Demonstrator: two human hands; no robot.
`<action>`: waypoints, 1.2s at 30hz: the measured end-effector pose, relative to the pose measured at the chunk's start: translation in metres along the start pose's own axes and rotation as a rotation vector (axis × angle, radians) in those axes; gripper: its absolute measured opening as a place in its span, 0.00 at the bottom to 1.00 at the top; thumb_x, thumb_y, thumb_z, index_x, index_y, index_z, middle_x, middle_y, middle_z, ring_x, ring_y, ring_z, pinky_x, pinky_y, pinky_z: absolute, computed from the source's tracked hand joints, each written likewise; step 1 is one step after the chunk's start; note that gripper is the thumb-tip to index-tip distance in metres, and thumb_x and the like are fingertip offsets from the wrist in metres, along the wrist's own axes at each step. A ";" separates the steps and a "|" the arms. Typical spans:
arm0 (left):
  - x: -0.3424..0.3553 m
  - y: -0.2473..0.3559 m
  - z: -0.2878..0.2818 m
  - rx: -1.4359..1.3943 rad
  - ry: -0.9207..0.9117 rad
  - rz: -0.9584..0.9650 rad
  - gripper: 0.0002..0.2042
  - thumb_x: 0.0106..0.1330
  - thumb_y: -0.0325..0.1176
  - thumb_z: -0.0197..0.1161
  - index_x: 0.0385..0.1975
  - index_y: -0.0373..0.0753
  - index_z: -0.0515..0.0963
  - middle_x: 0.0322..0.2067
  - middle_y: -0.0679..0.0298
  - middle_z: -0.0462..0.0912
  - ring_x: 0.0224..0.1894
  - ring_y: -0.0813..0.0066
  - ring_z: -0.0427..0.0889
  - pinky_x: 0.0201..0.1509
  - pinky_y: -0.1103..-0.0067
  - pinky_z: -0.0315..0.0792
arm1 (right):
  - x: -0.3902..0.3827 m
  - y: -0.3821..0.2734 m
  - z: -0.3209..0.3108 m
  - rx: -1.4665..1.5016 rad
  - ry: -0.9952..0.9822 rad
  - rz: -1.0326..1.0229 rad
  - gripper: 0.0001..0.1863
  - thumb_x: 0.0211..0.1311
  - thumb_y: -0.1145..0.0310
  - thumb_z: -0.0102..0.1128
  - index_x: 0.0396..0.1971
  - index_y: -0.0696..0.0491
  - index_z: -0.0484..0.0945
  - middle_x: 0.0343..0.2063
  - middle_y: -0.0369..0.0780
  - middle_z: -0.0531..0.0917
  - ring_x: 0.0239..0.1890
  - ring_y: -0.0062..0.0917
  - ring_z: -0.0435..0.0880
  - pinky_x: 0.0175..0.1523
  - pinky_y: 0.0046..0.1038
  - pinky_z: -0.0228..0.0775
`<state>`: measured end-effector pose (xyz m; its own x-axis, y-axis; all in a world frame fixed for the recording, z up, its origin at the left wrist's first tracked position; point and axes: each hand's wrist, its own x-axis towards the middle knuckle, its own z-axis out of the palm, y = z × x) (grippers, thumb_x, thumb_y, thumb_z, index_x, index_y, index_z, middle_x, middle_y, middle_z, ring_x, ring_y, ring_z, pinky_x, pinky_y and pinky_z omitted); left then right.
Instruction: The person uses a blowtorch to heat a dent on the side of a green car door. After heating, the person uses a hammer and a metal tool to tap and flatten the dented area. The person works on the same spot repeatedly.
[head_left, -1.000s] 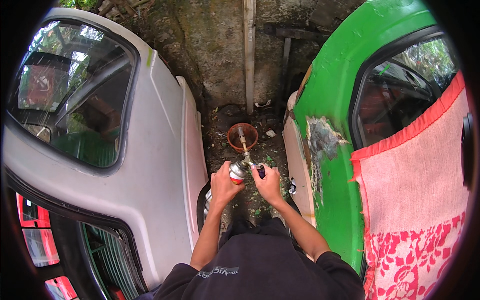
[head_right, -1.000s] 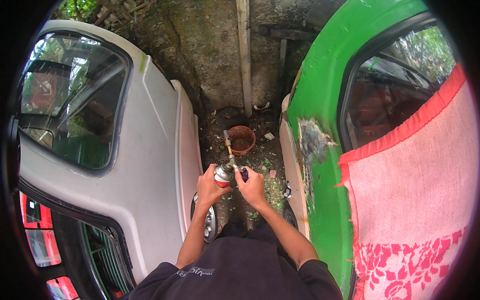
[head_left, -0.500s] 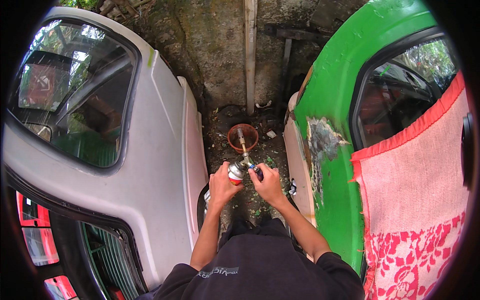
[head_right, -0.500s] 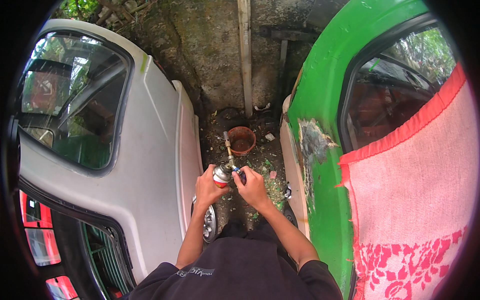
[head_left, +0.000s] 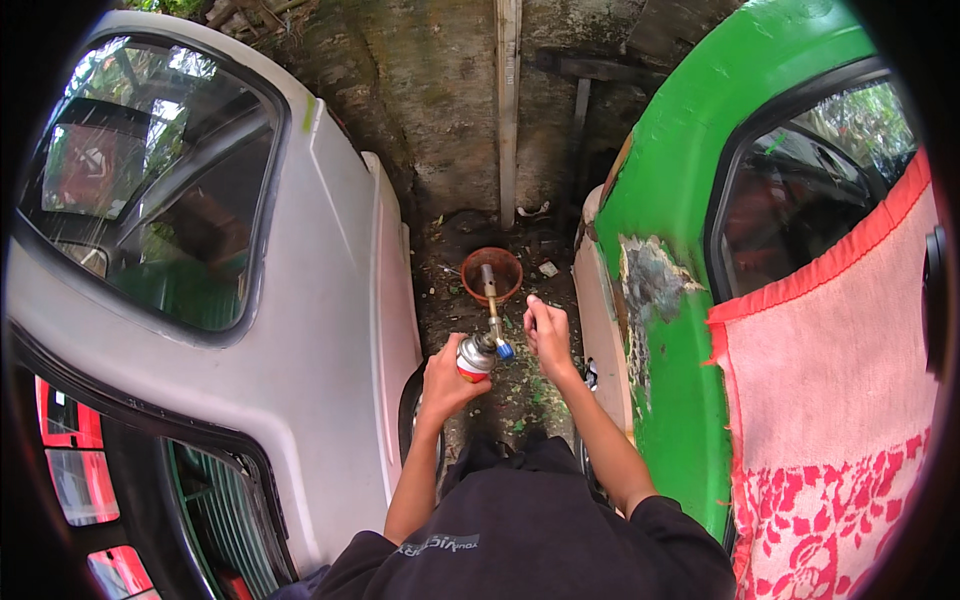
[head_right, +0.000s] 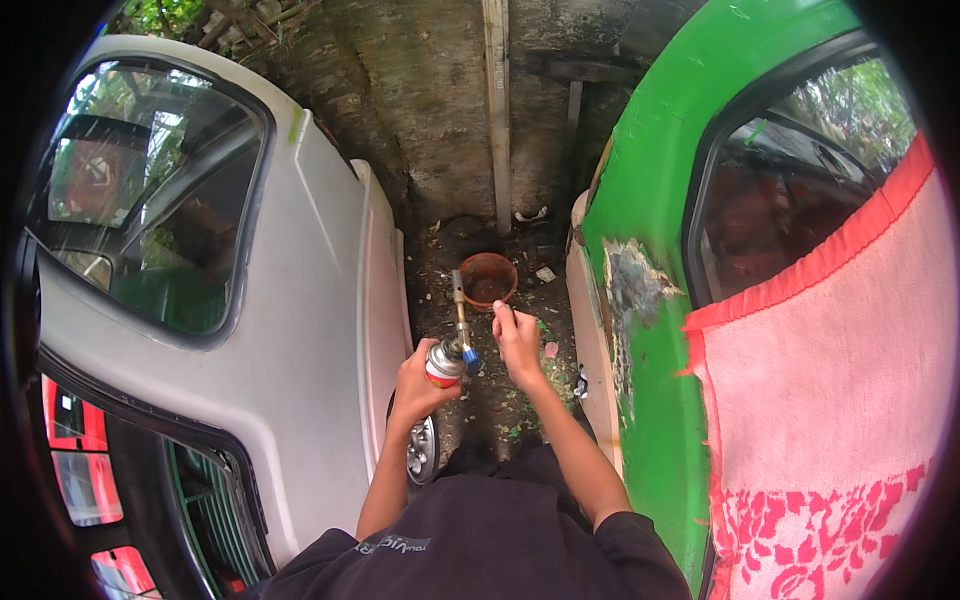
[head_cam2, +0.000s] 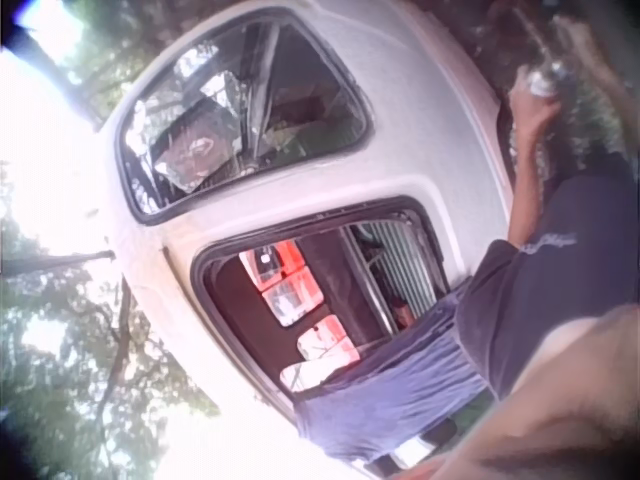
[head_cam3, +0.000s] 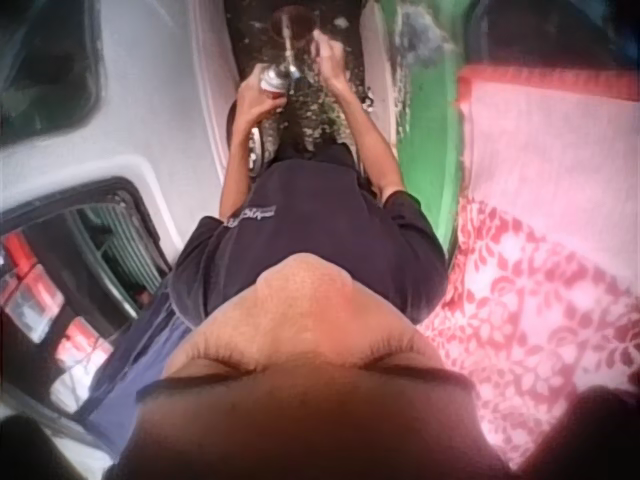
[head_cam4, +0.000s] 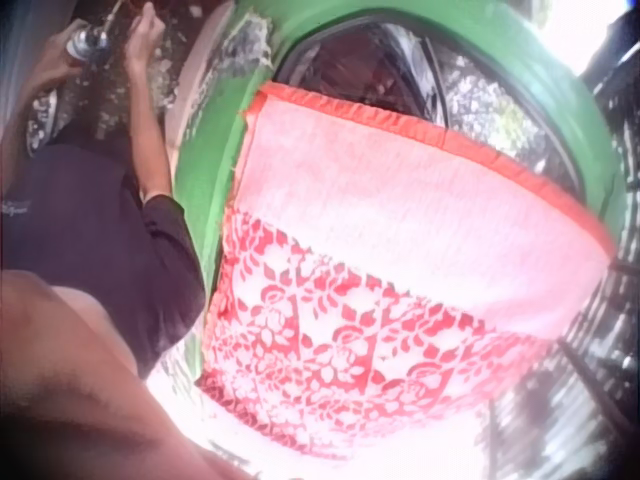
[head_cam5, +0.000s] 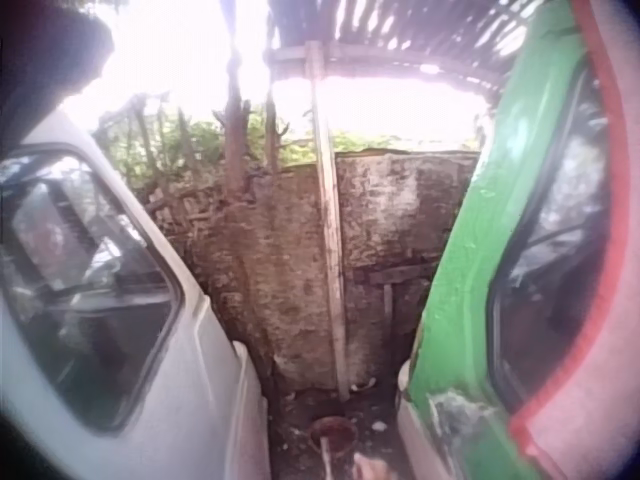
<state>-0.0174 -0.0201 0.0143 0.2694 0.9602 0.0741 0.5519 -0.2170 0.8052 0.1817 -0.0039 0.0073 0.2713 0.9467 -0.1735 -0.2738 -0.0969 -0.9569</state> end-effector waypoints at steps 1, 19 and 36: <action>0.001 -0.003 0.000 0.021 0.049 -0.007 0.33 0.37 0.35 0.77 0.48 0.38 0.72 0.37 0.50 0.84 0.41 0.46 0.84 0.45 0.61 0.77 | -0.007 0.002 0.001 -0.114 -0.015 -0.043 0.27 0.69 0.49 0.56 0.15 0.52 0.72 0.10 0.29 0.67 0.10 0.13 0.60 0.17 0.23 0.48; 0.009 -0.016 0.017 0.339 0.314 0.063 0.39 0.36 0.34 0.80 0.54 0.36 0.71 0.44 0.55 0.81 0.48 0.55 0.80 0.52 0.63 0.69 | -0.025 0.013 0.020 0.729 -0.192 0.676 0.17 0.69 0.55 0.57 0.26 0.52 0.71 0.10 0.26 0.63 0.09 0.12 0.50 0.17 0.19 0.40; 0.017 -0.002 0.012 0.324 0.199 0.045 0.35 0.37 0.34 0.76 0.50 0.36 0.71 0.43 0.53 0.81 0.47 0.50 0.81 0.50 0.62 0.69 | -0.035 0.006 0.011 -0.726 0.007 -0.633 0.10 0.64 0.67 0.63 0.30 0.59 0.77 0.21 0.45 0.79 0.20 0.34 0.79 0.28 0.35 0.68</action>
<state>-0.0042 -0.0053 0.0068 0.1582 0.9568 0.2440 0.7722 -0.2739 0.5734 0.1606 -0.0341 0.0101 0.1787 0.8874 0.4249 0.5625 0.2622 -0.7841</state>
